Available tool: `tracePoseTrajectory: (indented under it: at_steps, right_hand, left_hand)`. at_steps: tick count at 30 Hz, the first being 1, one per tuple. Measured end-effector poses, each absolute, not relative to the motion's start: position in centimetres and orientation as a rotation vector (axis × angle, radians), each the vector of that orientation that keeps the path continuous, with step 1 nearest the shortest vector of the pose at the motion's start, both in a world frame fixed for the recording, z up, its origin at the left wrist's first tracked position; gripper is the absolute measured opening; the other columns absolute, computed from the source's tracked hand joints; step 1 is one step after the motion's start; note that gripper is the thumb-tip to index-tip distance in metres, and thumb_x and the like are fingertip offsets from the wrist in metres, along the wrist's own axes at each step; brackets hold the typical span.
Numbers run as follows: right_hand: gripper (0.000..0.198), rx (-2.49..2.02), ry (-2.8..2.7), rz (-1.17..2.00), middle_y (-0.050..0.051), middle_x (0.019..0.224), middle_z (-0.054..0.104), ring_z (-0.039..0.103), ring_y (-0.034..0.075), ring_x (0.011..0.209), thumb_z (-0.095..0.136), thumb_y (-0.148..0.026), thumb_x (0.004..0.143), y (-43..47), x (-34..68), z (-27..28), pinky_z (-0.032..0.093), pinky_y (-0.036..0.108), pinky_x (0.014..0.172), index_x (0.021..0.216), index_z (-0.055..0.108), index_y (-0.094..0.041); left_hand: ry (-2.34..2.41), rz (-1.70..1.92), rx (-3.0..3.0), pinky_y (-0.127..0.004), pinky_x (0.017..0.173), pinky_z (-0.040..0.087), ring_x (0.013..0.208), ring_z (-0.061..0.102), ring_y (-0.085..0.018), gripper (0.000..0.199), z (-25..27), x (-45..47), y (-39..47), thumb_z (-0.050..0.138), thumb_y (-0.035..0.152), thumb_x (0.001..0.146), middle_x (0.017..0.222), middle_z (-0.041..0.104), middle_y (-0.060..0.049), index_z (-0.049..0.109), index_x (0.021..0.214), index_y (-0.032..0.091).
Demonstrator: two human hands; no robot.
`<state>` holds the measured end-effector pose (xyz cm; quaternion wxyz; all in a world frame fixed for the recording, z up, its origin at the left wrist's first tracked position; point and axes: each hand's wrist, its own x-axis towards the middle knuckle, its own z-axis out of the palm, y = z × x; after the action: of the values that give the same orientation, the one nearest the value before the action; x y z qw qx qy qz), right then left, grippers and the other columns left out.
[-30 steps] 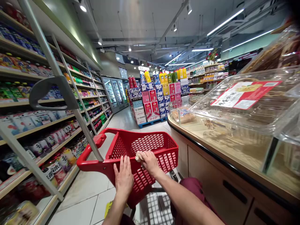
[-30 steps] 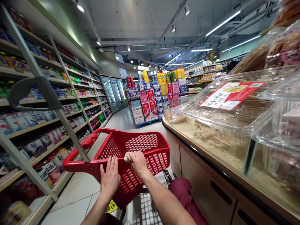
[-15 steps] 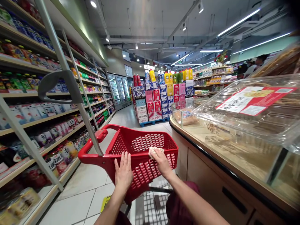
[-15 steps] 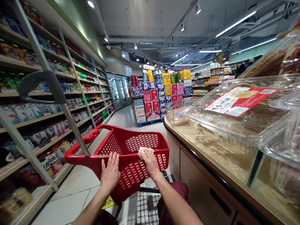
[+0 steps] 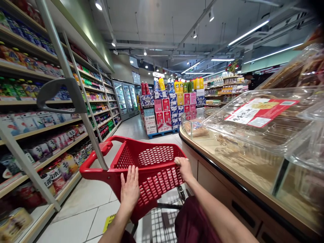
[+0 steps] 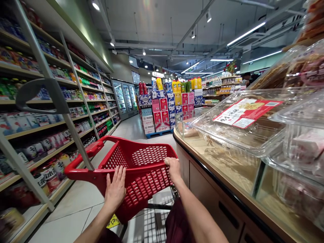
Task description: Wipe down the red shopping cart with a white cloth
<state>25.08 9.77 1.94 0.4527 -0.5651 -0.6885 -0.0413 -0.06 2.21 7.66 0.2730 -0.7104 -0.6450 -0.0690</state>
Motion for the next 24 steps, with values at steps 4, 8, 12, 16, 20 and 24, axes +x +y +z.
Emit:
tracePoseTrajectory:
  at_steps: [4,8,12,16,20,24]
  right_hand:
    - [0.041,-1.436,-1.694,-0.11,0.008,0.1,0.06,0.05,0.021,0.097,0.034,-0.003,0.077,9.4,23.8,2.3,0.033,0.039,0.089,0.105,0.059,-0.021]
    - [0.043,-1.215,-1.963,-0.153,0.005,0.113,0.055,0.047,0.02,0.103,0.04,-0.006,0.077,8.7,20.9,2.0,0.032,0.035,0.089,0.113,0.054,-0.026]
    - [0.042,-1.375,-1.782,-0.133,0.006,0.101,0.06,0.05,0.019,0.095,0.035,-0.004,0.075,8.6,23.1,1.9,0.033,0.033,0.086,0.107,0.057,-0.021]
    - [0.043,-1.398,-1.745,-0.145,0.007,0.101,0.059,0.048,0.021,0.097,0.034,-0.003,0.073,7.9,19.5,2.9,0.03,0.038,0.089,0.104,0.058,-0.02]
    - [0.042,-1.122,-1.979,-0.122,0.006,0.111,0.056,0.045,0.019,0.102,0.035,-0.008,0.079,7.3,15.3,3.8,0.032,0.033,0.088,0.114,0.053,-0.022]
    - [0.042,-1.284,-1.833,-0.12,0.007,0.108,0.058,0.046,0.02,0.103,0.033,-0.007,0.079,7.8,18.4,2.8,0.031,0.035,0.091,0.112,0.054,-0.02]
  left_hand:
    - [-1.75,-0.213,-1.896,-0.05,0.107,0.006,0.133,0.014,-0.025,0.066,7.3,0.2,2.2,0.04,0.015,0.067,0.142,0.026,-0.013,0.029,0.133,0.009]
    - [-1.736,-0.198,-1.916,-0.049,0.107,0.006,0.133,0.014,-0.024,0.065,7.4,-0.1,1.9,0.037,0.014,0.069,0.142,0.025,-0.012,0.028,0.133,0.01]
    - [-1.746,-0.175,-1.941,-0.049,0.108,0.006,0.134,0.012,-0.023,0.064,7.5,0.0,1.3,0.036,0.013,0.07,0.143,0.023,-0.011,0.026,0.134,0.01]
    - [-1.783,-0.173,-1.937,-0.05,0.107,0.007,0.134,0.011,-0.025,0.064,7.6,0.6,1.0,0.037,0.015,0.071,0.143,0.02,-0.013,0.024,0.134,0.007]
    - [-1.734,-0.143,-1.981,-0.048,0.108,0.004,0.134,0.011,-0.023,0.063,8.0,-0.1,0.7,0.035,0.013,0.071,0.143,0.022,-0.011,0.025,0.134,0.009]
    - [-1.675,-0.144,-2.021,-0.047,0.109,0.002,0.134,0.013,-0.021,0.062,8.1,-0.9,1.0,0.033,0.013,0.073,0.143,0.022,-0.01,0.024,0.134,0.008]
